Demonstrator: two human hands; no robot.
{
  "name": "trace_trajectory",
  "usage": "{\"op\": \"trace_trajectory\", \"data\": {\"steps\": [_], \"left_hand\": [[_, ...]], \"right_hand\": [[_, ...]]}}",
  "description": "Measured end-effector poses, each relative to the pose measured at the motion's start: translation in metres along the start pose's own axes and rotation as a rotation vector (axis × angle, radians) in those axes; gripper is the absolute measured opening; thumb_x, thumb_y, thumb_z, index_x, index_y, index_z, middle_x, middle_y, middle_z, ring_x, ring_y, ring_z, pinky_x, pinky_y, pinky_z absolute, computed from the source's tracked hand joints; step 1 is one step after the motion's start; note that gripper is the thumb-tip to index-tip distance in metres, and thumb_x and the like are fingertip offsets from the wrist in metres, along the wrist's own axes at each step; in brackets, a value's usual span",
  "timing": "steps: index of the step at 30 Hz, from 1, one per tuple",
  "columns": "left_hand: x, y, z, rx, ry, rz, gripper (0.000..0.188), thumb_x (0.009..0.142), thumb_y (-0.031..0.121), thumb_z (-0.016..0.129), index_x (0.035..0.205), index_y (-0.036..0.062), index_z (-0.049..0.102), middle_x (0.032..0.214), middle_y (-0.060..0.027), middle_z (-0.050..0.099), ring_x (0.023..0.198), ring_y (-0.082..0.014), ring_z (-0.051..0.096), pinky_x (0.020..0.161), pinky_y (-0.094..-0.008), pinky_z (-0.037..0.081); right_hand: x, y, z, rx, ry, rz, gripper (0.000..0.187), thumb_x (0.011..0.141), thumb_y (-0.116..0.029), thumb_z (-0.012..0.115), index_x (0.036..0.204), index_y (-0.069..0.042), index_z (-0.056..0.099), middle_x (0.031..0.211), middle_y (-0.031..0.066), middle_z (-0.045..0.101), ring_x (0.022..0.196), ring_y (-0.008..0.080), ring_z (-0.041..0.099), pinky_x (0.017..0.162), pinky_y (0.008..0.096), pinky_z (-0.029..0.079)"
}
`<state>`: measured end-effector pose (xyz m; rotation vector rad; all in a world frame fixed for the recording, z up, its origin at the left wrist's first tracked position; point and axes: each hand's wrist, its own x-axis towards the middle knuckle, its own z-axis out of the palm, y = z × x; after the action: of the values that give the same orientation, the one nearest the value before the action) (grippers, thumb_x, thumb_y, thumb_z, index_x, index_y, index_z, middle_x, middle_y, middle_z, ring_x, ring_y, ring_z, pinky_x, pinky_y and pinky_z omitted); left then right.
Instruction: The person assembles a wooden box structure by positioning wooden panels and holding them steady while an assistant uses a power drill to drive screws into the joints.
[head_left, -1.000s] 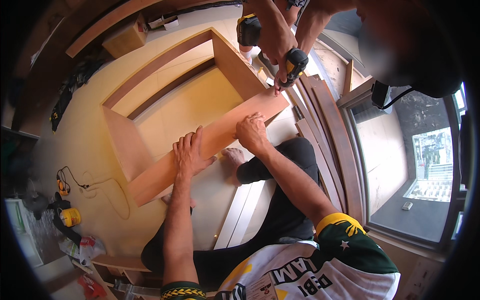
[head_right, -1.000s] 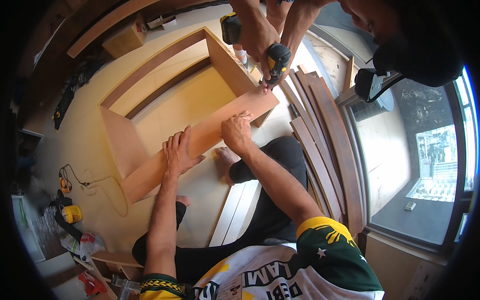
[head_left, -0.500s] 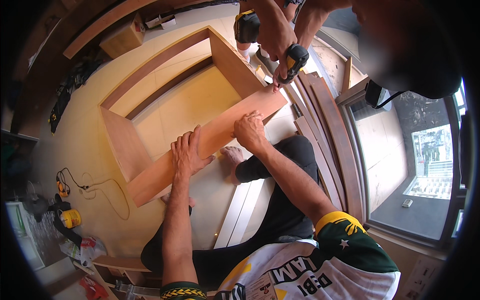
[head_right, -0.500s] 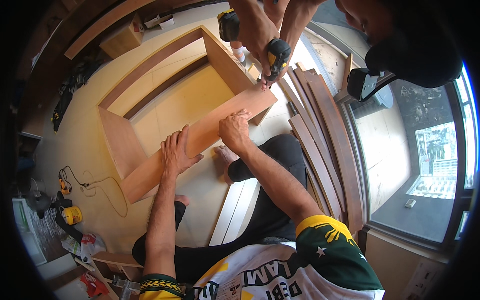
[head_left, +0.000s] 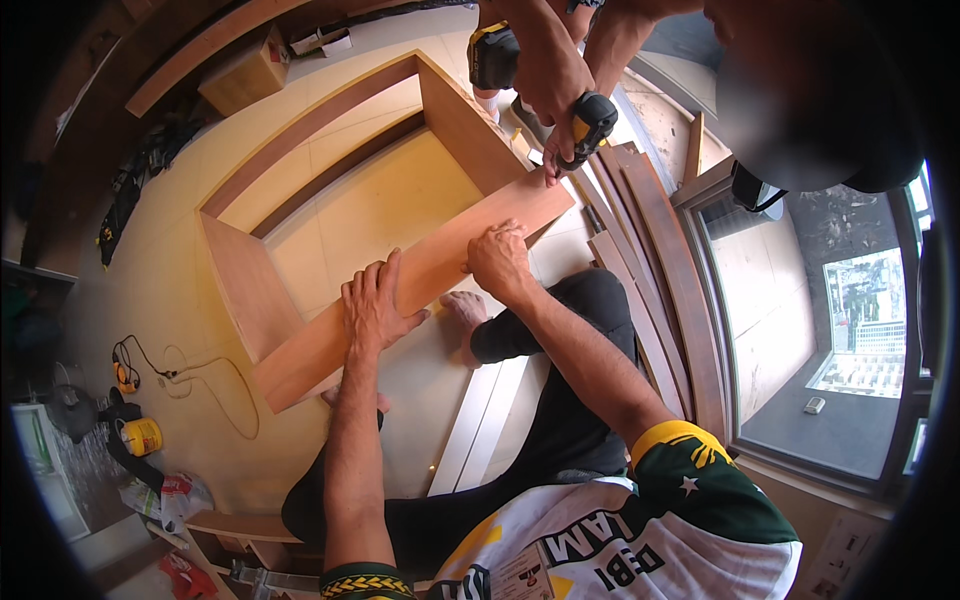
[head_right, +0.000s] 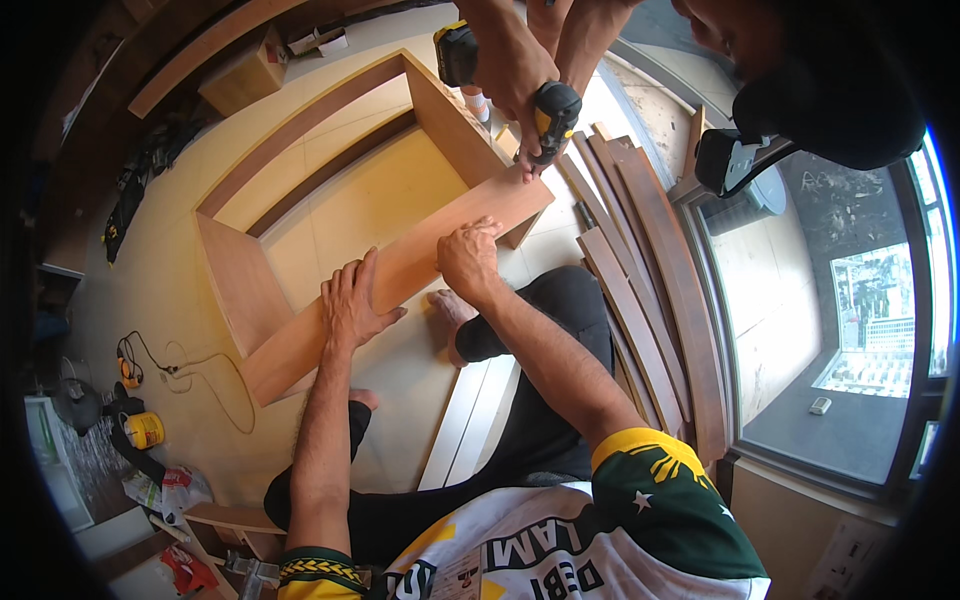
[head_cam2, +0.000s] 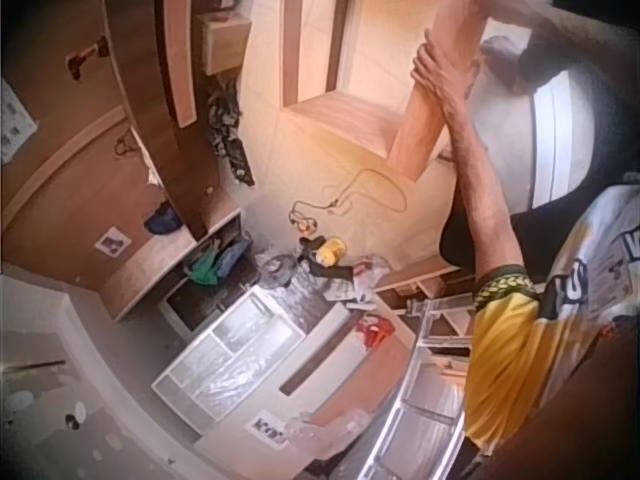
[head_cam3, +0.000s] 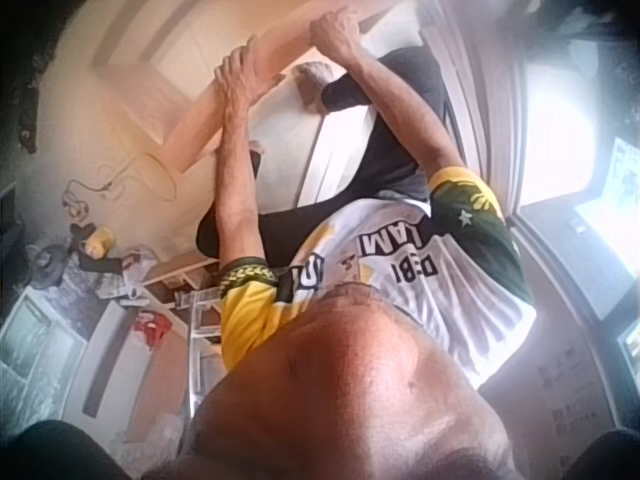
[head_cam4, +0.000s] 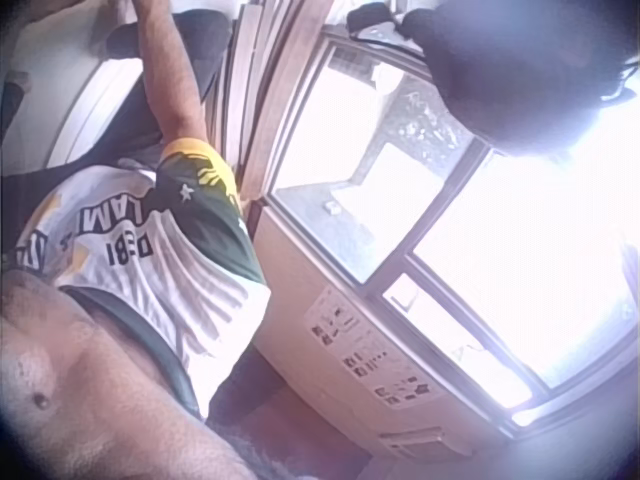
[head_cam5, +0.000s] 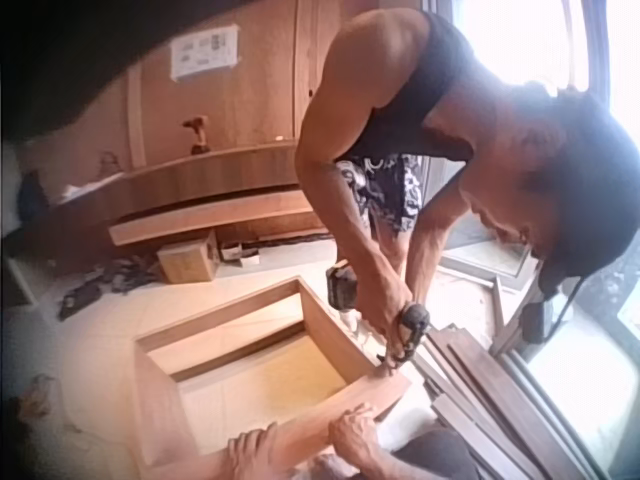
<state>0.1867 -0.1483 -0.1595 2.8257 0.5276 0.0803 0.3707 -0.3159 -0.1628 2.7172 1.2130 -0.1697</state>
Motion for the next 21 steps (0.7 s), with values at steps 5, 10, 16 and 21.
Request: {"op": "trace_trajectory", "data": {"steps": [5,10,16,21], "left_hand": [[0.0002,0.0004,0.0005,0.000,-0.002,0.002,0.121,0.065,0.052,0.093,0.165,0.0200,0.032,0.139,-0.0114,0.054,0.128,-0.0322,0.051,0.108,-0.0511,0.035],[0.0004,0.0001,0.0004,0.003,-0.008,0.001,0.122,0.064,0.053,0.093,0.165,0.0199,0.032,0.139,-0.0114,0.054,0.128,-0.0320,0.051,0.108,-0.0513,0.035],[0.0009,-0.0010,0.0028,0.009,0.000,0.009,0.122,0.064,0.053,0.093,0.165,0.0195,0.033,0.139,-0.0114,0.054,0.128,-0.0317,0.051,0.107,-0.0511,0.036],[0.0000,-0.0012,0.0026,0.011,0.008,0.009,0.121,0.064,0.052,0.094,0.164,0.0194,0.033,0.139,-0.0115,0.054,0.128,-0.0315,0.051,0.107,-0.0508,0.036]], "right_hand": [[-0.0017,-0.0022,-0.0005,-0.018,0.019,0.027,0.072,0.091,-0.051,0.074,0.119,0.015,0.070,0.121,0.0489,0.061,0.121,0.0637,0.059,0.108,0.0632,0.048],[-0.0007,-0.0005,-0.0033,0.025,-0.024,0.007,0.066,0.090,-0.051,0.074,0.116,0.010,0.074,0.121,0.0459,0.063,0.124,0.0633,0.057,0.107,0.0652,0.048],[0.0009,-0.0013,0.0045,0.001,0.009,0.024,0.063,0.089,-0.050,0.075,0.114,0.008,0.075,0.121,0.0439,0.065,0.125,0.0634,0.057,0.108,0.0662,0.047],[0.0007,-0.0009,-0.0010,0.032,-0.018,0.019,0.061,0.089,-0.050,0.075,0.111,0.007,0.077,0.119,0.0424,0.066,0.123,0.0632,0.058,0.107,0.0662,0.047]]}}
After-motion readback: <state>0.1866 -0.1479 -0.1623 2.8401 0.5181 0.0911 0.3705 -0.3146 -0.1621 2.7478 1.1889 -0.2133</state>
